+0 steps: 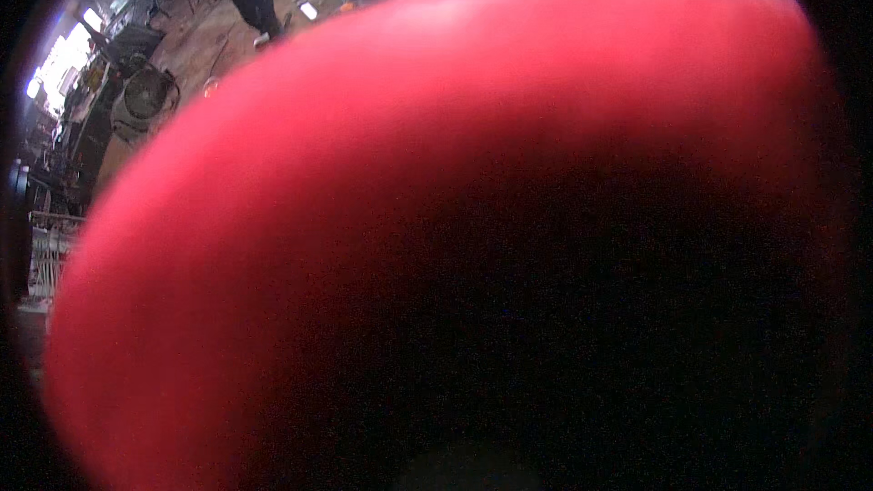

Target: The person applies a yellow substance from a small container onto a long metal beam using a brush. They repeatedly dip the brush into the container and spread the substance along the beam's surface. Later, they pour a yellow liquid from a bottle into the container and continue applying it.

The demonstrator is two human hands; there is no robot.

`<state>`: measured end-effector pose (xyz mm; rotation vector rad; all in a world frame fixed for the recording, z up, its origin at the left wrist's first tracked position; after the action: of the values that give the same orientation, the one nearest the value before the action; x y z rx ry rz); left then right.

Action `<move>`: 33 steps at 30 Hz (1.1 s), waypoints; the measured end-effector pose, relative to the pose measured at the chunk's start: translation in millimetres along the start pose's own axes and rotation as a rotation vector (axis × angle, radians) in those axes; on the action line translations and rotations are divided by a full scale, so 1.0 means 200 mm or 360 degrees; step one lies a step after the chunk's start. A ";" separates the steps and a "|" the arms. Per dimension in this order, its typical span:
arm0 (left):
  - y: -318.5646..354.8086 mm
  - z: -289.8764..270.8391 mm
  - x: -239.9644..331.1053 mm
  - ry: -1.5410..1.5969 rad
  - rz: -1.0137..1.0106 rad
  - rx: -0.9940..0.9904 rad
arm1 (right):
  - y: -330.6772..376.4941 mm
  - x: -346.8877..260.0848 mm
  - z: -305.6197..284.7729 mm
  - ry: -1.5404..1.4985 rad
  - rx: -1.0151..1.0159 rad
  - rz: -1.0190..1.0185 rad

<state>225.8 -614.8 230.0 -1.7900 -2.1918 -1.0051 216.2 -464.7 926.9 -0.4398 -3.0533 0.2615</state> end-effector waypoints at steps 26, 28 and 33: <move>-0.11 -0.10 0.24 -0.0103 0.0287 0.0031 | 0.27 0.02 -0.02 0.0096 0.0038 0.0128; -0.15 -0.09 0.16 -0.0139 0.0435 0.0022 | 0.24 0.01 -0.04 0.0096 0.0065 0.0142; -0.14 -0.09 0.10 -0.0169 0.0195 0.0051 | 0.20 -0.01 -0.09 0.0207 0.0054 0.0104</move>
<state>189.2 -610.5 243.8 -1.9787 -2.1132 -0.8634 229.8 -425.4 936.9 -0.5329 -2.9067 0.2755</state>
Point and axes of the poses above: each hand's wrist, its own y-axis away from the middle knuckle, its own z-axis out of the palm, x = y × z, the point moved 3 cm from there along -y, towards the middle knuckle, and after that the axes turned 8 degrees about z, right-handed, at the moved point
